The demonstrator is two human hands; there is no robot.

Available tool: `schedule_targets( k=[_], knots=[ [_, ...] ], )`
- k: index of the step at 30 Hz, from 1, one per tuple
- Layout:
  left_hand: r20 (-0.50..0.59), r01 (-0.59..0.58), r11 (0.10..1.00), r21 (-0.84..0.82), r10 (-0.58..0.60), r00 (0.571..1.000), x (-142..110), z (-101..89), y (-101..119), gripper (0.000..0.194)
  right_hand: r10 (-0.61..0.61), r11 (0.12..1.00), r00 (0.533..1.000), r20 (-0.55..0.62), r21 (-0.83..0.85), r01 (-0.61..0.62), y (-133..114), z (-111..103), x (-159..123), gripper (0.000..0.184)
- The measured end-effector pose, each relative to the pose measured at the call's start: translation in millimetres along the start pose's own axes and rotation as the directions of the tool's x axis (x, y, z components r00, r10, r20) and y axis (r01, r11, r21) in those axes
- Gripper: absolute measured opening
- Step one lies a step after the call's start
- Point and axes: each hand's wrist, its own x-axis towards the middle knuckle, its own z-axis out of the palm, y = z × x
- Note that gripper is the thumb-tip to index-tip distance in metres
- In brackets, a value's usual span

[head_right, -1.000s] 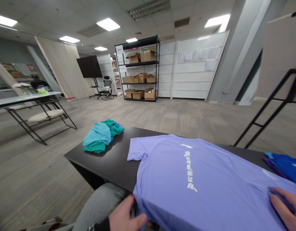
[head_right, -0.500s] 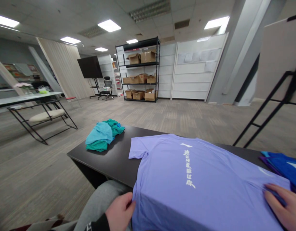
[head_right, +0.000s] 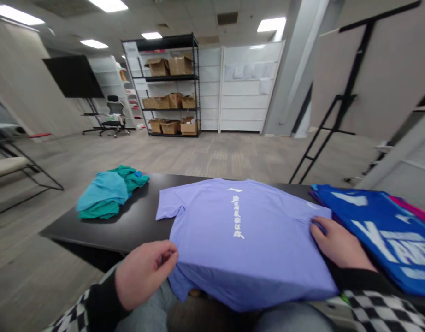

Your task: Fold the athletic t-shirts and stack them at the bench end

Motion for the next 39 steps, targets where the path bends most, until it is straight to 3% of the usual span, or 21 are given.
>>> schedule_targets(
  k=[1, 4, 7, 10, 14, 17, 19, 23, 27, 31, 34, 39],
  knots=[
    [-0.015, -0.073, 0.997, -0.018, 0.073, 0.997, 8.7, 0.1, -0.7, 0.025, 0.038, 0.999, 0.998, 0.049, -0.024, -0.037, -14.0, -8.6, -2.3, 0.047],
    [-0.088, -0.293, 0.956, -0.026, 0.290, 0.953, 41.5, 4.6, -12.1, 0.028, 0.139, 0.986, 0.990, 0.037, -0.099, -0.135, -35.0, -21.9, -0.8, 0.055],
    [-0.108, -0.424, 0.906, 0.010, 0.423, 0.900, 77.0, 10.0, -30.6, 0.034, 0.110, 0.973, 0.992, 0.065, -0.209, -0.094, -29.6, -26.4, 14.1, 0.054],
    [-0.086, -0.456, 0.887, 0.074, 0.461, 0.883, 109.9, 10.7, -52.1, 0.037, 0.106, 0.965, 0.981, 0.163, -0.255, -0.062, -16.6, -27.3, 41.8, 0.050],
    [-0.099, -0.371, 0.921, 0.118, 0.382, 0.919, 150.0, 5.2, -90.5, 0.054, 0.105, 0.981, 0.963, 0.250, -0.182, -0.060, 2.5, -18.6, 83.0, 0.036],
    [-0.024, -0.139, 0.970, 0.199, 0.147, 0.989, 168.9, 0.3, -120.9, 0.068, 0.124, 0.992, 0.961, 0.246, -0.033, -0.120, 19.5, -7.2, 105.2, 0.023],
    [0.015, -0.036, 0.973, 0.227, 0.033, 0.999, 172.4, 0.2, -134.6, 0.069, 0.113, 0.993, 0.966, 0.231, 0.012, -0.119, 29.2, -1.1, 114.2, 0.020],
    [0.020, -0.005, 0.975, 0.224, 0.000, 1.000, 167.5, 5.8, -142.7, 0.072, 0.205, 0.978, 0.951, 0.230, -0.021, -0.205, 41.5, 1.6, 122.4, 0.022],
    [0.027, 0.002, 0.978, 0.209, -0.008, 1.000, 163.9, 6.1, -140.9, 0.076, 0.327, 0.944, 0.877, 0.352, -0.092, -0.316, 44.8, -6.1, 129.5, 0.030],
    [0.016, 0.011, 0.977, 0.213, -0.015, 1.000, 163.7, 2.1, -139.0, 0.074, 0.394, 0.912, 0.833, 0.390, -0.055, -0.406, 19.8, -24.0, 133.2, 0.040],
    [0.023, 0.016, 0.975, 0.224, -0.022, 1.000, 162.8, 0.9, -136.6, 0.073, 0.385, 0.905, 0.852, 0.354, 0.036, -0.424, -20.3, -48.2, 128.0, 0.037],
    [0.041, 0.014, 0.975, 0.223, -0.024, 0.999, 164.6, 5.7, -140.6, 0.074, 0.284, 0.942, 0.899, 0.335, 0.077, -0.326, -92.5, -88.7, 124.3, 0.036]
  ],
)
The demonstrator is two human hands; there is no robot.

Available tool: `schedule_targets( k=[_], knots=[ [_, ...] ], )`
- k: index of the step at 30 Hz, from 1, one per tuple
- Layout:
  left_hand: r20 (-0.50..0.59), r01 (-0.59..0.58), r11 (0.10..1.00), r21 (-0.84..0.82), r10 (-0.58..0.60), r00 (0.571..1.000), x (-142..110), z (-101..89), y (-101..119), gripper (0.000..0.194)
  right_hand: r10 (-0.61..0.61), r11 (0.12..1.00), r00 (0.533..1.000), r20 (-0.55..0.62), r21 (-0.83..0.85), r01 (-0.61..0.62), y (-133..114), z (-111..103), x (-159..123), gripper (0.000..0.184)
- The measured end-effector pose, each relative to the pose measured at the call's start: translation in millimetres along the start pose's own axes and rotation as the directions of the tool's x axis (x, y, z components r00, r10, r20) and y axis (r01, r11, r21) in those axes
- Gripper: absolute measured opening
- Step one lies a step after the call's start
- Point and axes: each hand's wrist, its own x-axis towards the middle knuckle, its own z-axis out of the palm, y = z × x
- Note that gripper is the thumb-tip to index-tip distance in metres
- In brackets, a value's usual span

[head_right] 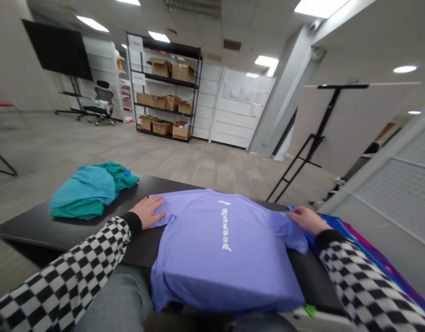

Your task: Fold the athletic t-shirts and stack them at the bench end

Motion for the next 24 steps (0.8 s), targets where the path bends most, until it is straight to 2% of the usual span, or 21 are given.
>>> schedule_targets(
  k=[4, 8, 12, 15, 18, 20, 22, 24],
  knots=[
    [-0.016, -0.023, 1.000, 0.017, 0.024, 1.000, 11.7, 14.1, -12.9, 0.074, -0.056, 0.998, 0.998, -0.023, 0.019, 0.057, -59.4, 3.3, -3.9, 0.029],
    [-0.054, -0.034, 0.999, 0.023, 0.035, 0.998, 15.3, 21.4, -19.1, 0.072, -0.096, 0.994, 0.995, 0.014, 0.054, 0.095, -131.1, 26.6, -2.7, 0.014],
    [-0.054, -0.035, 0.999, 0.023, 0.036, 0.998, 14.0, 19.9, -18.4, 0.073, -0.181, 0.971, 0.975, 0.131, 0.182, 0.156, -201.6, 67.6, -7.1, 0.011],
    [-0.051, -0.040, 0.999, 0.012, 0.041, 0.998, 13.6, 19.0, -18.1, 0.073, -0.233, 0.950, 0.944, 0.235, 0.264, 0.168, -242.6, 112.5, -18.2, 0.009],
    [-0.072, -0.045, 0.999, -0.006, 0.044, 0.996, 12.3, 18.5, -17.4, 0.074, -0.261, 0.940, 0.889, 0.377, 0.310, 0.144, -265.9, 163.8, -38.4, 0.007],
    [-0.083, -0.049, 0.999, -0.016, 0.047, 0.995, 10.9, 17.7, -16.4, 0.074, -0.288, 0.929, 0.836, 0.468, 0.349, 0.125, -269.2, 192.3, -50.9, 0.014],
    [-0.092, -0.053, 0.998, -0.032, 0.050, 0.995, 9.8, 16.5, -15.2, 0.072, -0.336, 0.889, 0.790, 0.513, 0.450, 0.086, -262.5, 208.3, -54.7, 0.025],
    [-0.105, -0.053, 0.997, -0.055, 0.047, 0.993, 9.3, 15.3, -14.2, 0.069, -0.363, 0.830, 0.808, 0.464, 0.555, 0.054, -247.2, 208.3, -45.3, 0.031]
  ],
)
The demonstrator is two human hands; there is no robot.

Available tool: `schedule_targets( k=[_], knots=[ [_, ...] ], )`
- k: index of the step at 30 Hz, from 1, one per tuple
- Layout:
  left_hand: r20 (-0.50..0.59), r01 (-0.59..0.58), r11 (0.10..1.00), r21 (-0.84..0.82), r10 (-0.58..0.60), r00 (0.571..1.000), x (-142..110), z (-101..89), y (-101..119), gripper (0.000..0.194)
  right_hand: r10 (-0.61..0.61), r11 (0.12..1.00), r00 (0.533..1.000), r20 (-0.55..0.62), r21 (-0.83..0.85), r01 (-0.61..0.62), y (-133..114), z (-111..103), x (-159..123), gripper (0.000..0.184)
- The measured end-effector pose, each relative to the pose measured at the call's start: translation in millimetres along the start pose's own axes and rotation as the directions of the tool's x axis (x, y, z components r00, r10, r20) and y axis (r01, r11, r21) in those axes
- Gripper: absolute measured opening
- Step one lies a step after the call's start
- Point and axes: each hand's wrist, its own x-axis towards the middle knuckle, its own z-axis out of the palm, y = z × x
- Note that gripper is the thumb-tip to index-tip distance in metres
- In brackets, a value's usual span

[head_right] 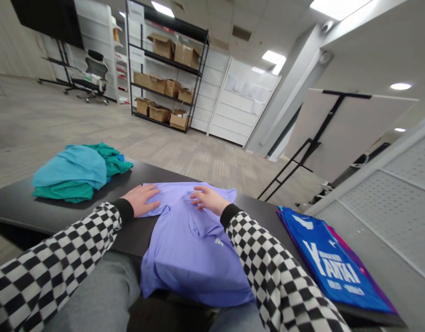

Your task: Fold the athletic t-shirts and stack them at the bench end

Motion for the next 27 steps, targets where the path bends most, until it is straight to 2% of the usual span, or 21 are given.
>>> schedule_targets(
  k=[2, 6, 8, 10, 12, 14, 17, 20, 22, 24, 27],
  knots=[
    [-0.009, 0.002, 1.000, -0.016, -0.002, 1.000, 0.3, -0.8, 0.7, 0.067, -0.026, 0.999, 0.990, -0.138, 0.033, 0.031, 11.8, -31.2, 1.5, 0.029],
    [0.015, 0.005, 1.000, -0.010, -0.005, 1.000, 1.5, -0.6, -0.1, 0.071, -0.010, 0.993, 0.914, -0.406, -0.113, -0.040, 37.0, -111.8, -6.6, 0.027],
    [0.007, 0.008, 1.000, -0.023, -0.008, 1.000, 1.5, 0.4, -2.9, 0.073, -0.034, 0.974, 0.870, -0.492, -0.212, -0.082, 52.7, -142.6, -17.1, 0.025],
    [-0.037, 0.025, 0.998, -0.060, -0.027, 0.999, 1.2, 0.5, -6.4, 0.071, -0.088, 0.945, 0.841, -0.533, -0.311, -0.099, 69.1, -162.4, -27.4, 0.022],
    [-0.126, 0.032, 0.994, -0.103, -0.045, 0.991, 2.4, -2.9, -6.8, 0.065, -0.158, 0.914, 0.831, -0.534, -0.398, -0.082, 84.0, -172.8, -33.2, 0.022],
    [-0.226, -0.007, 0.991, -0.135, -0.024, 0.974, 7.1, -11.0, 2.0, 0.059, -0.234, 0.885, 0.831, -0.505, -0.464, -0.033, 95.4, -177.3, -31.6, 0.025],
    [-0.279, -0.080, 0.977, -0.200, 0.021, 0.960, 23.9, -25.7, 40.0, 0.051, -0.347, 0.846, 0.838, -0.422, -0.527, 0.084, 105.7, -179.3, -15.6, 0.034],
    [-0.150, -0.109, 0.966, -0.235, 0.075, 0.986, 49.1, -28.1, 95.0, 0.042, -0.425, 0.806, 0.844, -0.326, -0.561, 0.189, 113.3, -179.6, 10.2, 0.046],
    [-0.042, -0.121, 0.982, -0.144, 0.116, 0.992, 64.4, -19.8, 124.9, 0.041, -0.455, 0.761, 0.854, -0.252, -0.607, 0.227, 121.0, -179.6, 27.6, 0.054],
    [0.017, -0.112, 0.994, -0.020, 0.112, 0.994, 73.4, -7.0, 141.2, 0.045, -0.457, 0.710, 0.871, -0.180, -0.663, 0.235, 131.6, -180.0, 42.2, 0.056],
    [0.017, -0.117, 0.991, 0.058, 0.116, 0.993, 73.2, 10.0, 142.8, 0.044, -0.449, 0.675, 0.882, -0.140, -0.700, 0.233, 149.4, -182.5, 56.7, 0.049]
  ],
)
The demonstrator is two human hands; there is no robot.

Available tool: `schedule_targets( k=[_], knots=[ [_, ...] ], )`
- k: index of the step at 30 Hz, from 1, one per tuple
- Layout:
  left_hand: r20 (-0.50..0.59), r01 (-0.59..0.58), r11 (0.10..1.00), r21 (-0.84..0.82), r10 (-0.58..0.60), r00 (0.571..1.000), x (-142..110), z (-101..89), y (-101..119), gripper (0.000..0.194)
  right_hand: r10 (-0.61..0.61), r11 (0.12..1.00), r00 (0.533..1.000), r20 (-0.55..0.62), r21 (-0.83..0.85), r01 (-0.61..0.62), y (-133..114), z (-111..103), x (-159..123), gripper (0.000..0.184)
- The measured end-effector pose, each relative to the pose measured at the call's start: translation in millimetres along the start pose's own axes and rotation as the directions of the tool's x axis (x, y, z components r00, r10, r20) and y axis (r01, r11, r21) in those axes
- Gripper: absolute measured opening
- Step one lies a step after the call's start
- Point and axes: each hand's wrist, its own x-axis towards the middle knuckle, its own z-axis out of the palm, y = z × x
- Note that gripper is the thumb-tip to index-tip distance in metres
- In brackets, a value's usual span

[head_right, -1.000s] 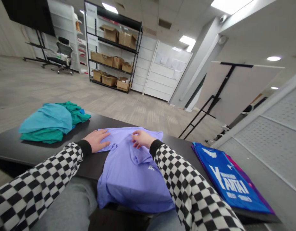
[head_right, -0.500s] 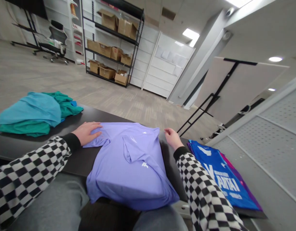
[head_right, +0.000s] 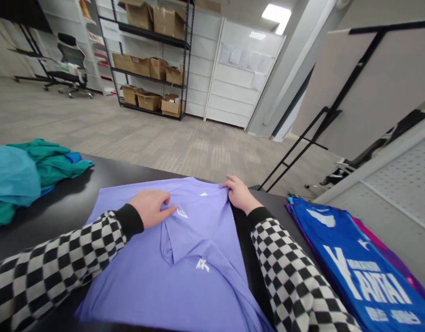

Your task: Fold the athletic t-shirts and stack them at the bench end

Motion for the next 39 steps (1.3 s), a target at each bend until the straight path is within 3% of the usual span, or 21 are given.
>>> schedule_targets(
  k=[7, 13, 16, 22, 28, 39],
  knots=[
    [-0.013, -0.086, 0.994, -0.074, 0.086, 0.996, -8.8, 5.6, -10.2, 0.034, -0.047, 0.991, 0.998, -0.030, 0.122, 0.050, 22.1, -0.6, 9.9, 0.034],
    [-0.020, -0.157, 0.977, -0.146, 0.156, 0.988, -9.4, 4.1, -18.1, 0.036, -0.043, 0.954, 0.994, 0.099, 0.300, 0.012, 15.0, -18.0, 6.5, 0.037],
    [-0.011, -0.175, 0.971, -0.163, 0.176, 0.984, -10.4, 2.6, -26.5, 0.043, -0.034, 0.944, 0.996, 0.083, 0.329, 0.005, 8.4, -19.7, 2.7, 0.033],
    [-0.018, -0.205, 0.968, -0.144, 0.205, 0.979, -5.4, 2.9, -28.8, 0.039, -0.002, 0.998, 0.998, -0.063, 0.061, 0.006, 4.4, -14.3, 6.7, 0.025],
    [-0.068, -0.197, 0.975, -0.100, 0.191, 0.979, -3.1, 1.2, -18.2, 0.030, -0.003, 0.990, 0.994, -0.106, -0.141, -0.012, 0.3, -11.4, 2.5, 0.024],
    [-0.065, -0.145, 0.989, -0.039, 0.143, 0.988, -3.1, 6.0, -12.3, 0.030, 0.089, 0.976, 0.986, -0.140, -0.185, -0.114, -0.2, -5.0, -0.5, 0.025]
  ],
)
